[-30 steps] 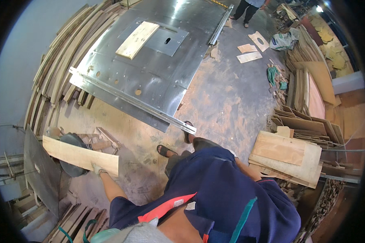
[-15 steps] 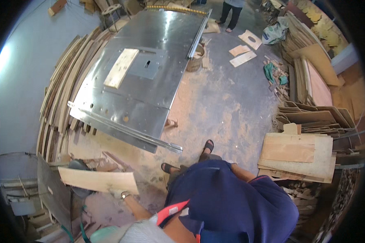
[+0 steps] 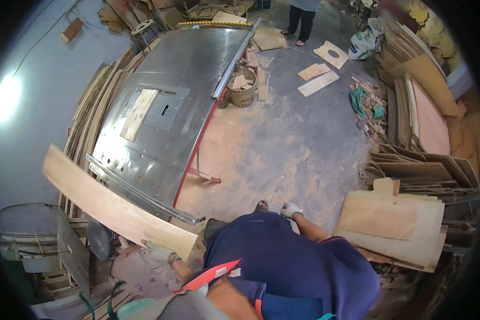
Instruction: The person uses a table saw to cut multiple wooden planks into smaller pieces. They guide each plank through the saw blade, then remove the cut pieces and place them aside. The person also adjusts the saw's fence and measures the setup with a tape measure during the process.
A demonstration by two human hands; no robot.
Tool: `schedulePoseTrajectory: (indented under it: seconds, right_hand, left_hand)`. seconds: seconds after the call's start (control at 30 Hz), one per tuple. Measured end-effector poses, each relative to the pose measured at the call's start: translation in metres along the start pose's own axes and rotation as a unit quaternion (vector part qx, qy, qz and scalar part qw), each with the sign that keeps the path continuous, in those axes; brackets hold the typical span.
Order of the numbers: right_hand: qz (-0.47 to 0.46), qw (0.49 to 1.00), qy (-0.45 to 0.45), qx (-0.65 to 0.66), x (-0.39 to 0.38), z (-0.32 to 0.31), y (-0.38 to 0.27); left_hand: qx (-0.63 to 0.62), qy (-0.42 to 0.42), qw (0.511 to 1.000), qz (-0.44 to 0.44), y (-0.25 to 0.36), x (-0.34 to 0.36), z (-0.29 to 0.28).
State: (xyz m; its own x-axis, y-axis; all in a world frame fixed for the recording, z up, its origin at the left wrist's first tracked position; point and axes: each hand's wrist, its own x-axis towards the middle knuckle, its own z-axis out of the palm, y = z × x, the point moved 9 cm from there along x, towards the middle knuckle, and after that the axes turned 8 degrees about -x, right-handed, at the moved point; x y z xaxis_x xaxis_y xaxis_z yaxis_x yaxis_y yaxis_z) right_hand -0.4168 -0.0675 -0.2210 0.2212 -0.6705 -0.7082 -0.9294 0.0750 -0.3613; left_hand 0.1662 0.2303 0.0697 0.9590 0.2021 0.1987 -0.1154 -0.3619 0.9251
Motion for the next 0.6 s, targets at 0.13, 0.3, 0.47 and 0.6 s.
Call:
schedulePoseTrajectory:
  seconds: [0.13, 0.3, 0.47, 0.6]
  right_hand:
    - [0.037, 0.996, 0.037, 0.078, 0.009, -0.024, 0.013]
    - [0.024, 0.998, -0.052, -0.018, 0.047, -0.003, 0.023]
    - [-0.029, 0.999, 0.029, 0.000, 0.050, -0.012, 0.029]
    - [0.006, 0.988, 0.142, 0.052, 0.036, -0.068, 0.071]
  left_hand:
    - [-0.001, -0.027, 0.997, 0.072, 0.065, -0.021, 0.052]
    - [0.108, -0.153, 0.979, 0.086, 0.121, -0.051, 0.146]
    - [-0.010, -0.269, 0.955, 0.125, 0.160, -0.101, 0.259]
    - [0.235, -0.201, 0.919, 0.244, 0.191, -0.115, 0.343]
